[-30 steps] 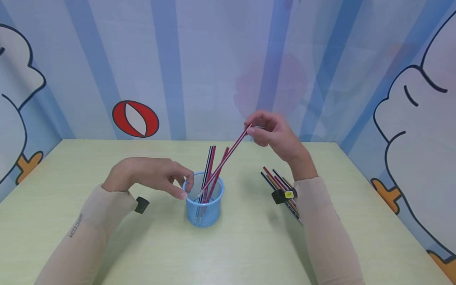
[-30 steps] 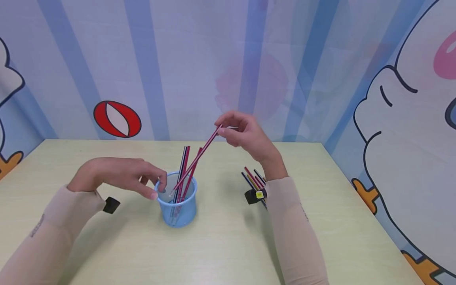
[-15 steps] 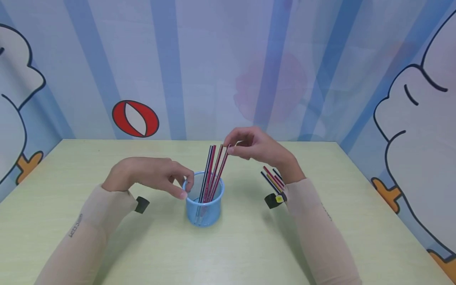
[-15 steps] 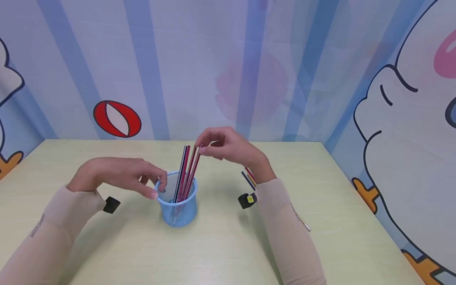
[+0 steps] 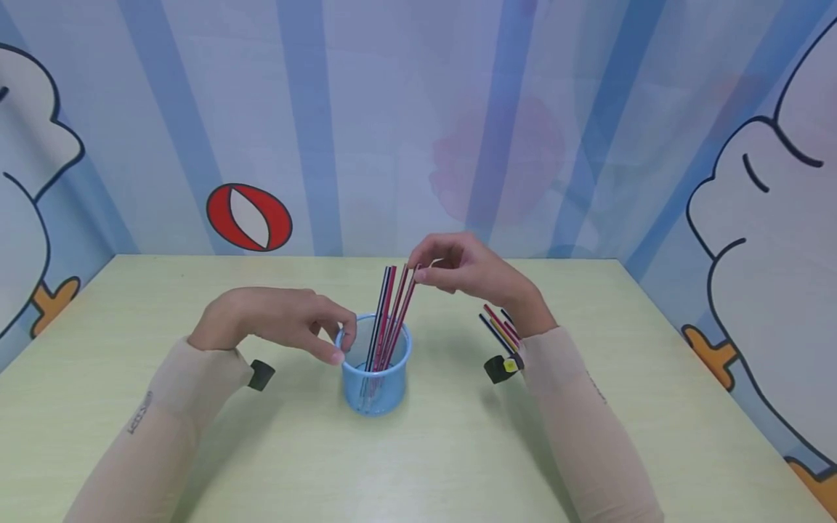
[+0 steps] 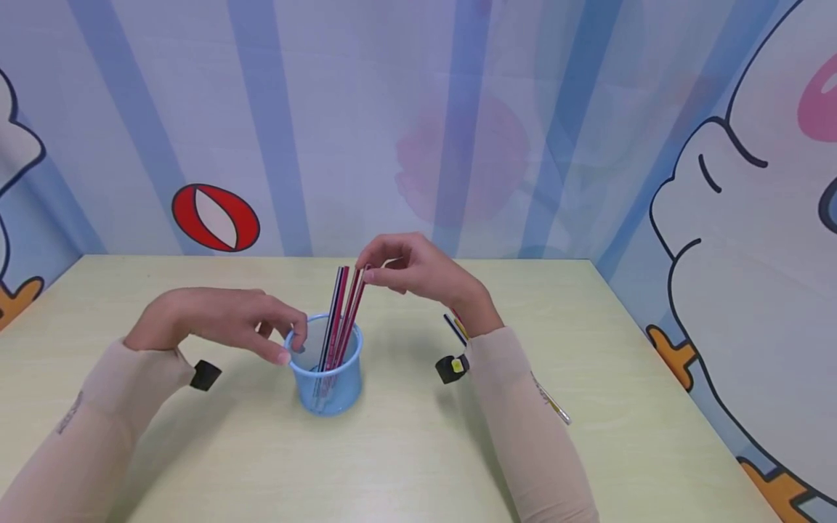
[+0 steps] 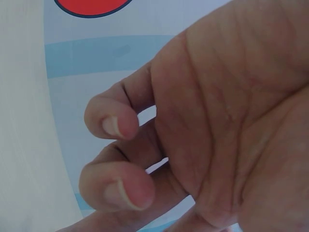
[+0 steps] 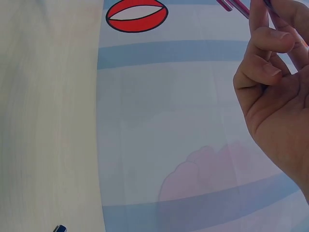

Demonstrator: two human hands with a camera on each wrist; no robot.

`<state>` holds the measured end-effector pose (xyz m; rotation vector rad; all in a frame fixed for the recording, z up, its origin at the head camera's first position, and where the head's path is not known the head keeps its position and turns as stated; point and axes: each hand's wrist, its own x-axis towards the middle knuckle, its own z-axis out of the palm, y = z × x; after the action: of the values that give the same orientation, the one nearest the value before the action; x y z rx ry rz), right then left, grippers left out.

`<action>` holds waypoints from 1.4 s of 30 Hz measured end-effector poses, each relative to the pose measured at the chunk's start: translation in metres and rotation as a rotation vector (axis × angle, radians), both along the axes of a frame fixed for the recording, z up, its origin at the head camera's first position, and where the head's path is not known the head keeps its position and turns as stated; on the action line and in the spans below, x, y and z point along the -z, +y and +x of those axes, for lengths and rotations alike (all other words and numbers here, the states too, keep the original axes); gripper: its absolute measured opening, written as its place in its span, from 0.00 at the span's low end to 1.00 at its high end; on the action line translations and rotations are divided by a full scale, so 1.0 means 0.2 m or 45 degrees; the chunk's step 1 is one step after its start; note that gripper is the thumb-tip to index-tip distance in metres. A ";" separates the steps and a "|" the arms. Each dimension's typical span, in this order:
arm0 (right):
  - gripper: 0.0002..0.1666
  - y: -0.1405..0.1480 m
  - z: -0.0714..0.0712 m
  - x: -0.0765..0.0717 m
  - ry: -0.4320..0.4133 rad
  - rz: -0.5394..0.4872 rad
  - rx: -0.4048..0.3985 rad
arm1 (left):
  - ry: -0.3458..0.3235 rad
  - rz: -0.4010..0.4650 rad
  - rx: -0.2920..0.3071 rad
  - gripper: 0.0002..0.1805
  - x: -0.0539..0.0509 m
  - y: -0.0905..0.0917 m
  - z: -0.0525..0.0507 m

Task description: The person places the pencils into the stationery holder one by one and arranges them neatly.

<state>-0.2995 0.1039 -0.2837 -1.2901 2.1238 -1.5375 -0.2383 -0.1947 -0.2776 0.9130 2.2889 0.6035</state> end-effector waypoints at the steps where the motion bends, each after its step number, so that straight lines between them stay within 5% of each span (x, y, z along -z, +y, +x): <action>1: 0.08 0.00 0.00 0.00 -0.006 0.002 0.001 | -0.001 0.000 -0.001 0.08 0.00 0.00 0.00; 17: 0.12 0.02 -0.03 0.03 -0.071 0.096 -0.001 | -0.009 0.007 -0.001 0.08 0.01 0.00 0.00; 29: 0.12 0.10 -0.06 0.03 -0.073 0.170 0.119 | 0.010 0.007 0.012 0.07 0.00 0.00 0.00; 42: 0.16 0.25 -0.13 0.07 -0.103 0.455 0.263 | 0.007 0.011 0.012 0.06 0.00 0.00 0.00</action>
<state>-0.3246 0.1532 -0.2983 -0.8991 2.3996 -1.1777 -0.2375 -0.1951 -0.2779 0.9301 2.2872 0.6081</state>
